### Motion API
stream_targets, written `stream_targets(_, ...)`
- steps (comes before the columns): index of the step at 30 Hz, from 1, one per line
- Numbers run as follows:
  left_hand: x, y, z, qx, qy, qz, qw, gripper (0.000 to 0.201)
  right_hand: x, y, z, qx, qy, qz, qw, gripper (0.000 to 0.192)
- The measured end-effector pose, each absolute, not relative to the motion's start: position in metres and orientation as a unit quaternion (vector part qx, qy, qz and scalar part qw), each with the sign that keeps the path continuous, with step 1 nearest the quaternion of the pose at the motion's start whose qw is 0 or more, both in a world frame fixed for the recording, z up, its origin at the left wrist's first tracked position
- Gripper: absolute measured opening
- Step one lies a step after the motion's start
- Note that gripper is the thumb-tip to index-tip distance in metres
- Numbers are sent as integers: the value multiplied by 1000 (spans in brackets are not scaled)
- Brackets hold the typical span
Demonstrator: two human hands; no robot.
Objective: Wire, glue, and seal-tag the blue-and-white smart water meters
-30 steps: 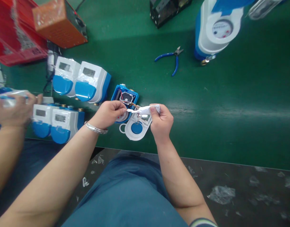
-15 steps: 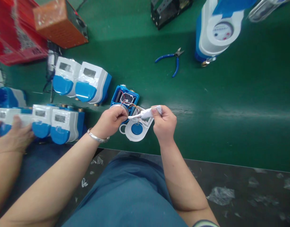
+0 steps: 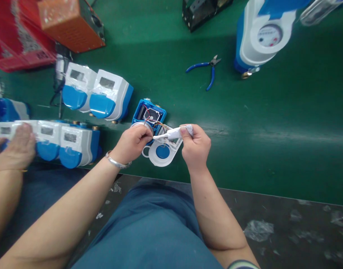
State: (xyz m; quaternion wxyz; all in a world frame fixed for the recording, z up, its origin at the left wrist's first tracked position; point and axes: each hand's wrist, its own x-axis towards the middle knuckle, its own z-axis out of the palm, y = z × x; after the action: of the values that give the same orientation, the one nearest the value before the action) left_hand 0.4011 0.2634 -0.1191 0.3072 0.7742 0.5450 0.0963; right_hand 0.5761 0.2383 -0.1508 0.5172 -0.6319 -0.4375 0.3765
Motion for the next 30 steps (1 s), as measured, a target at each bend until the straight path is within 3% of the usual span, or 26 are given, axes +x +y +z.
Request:
stream_targets(15,397,269,-121,720,586,117,352,12,570,222,-148,-610,-536,264,520,14)
stream_targets(21,396,268,-122,731,576,122,344,11,570,227,-147,-618,-527,276,514,13)
stream_targets(25,396,266,-122,775,546,113,298,12,570,231,-148,-625,-508,299,511,13)
stream_targets(30,394,261,-127,867,459,113,160,13,571,237,-149,-642,-486,336,488,14)
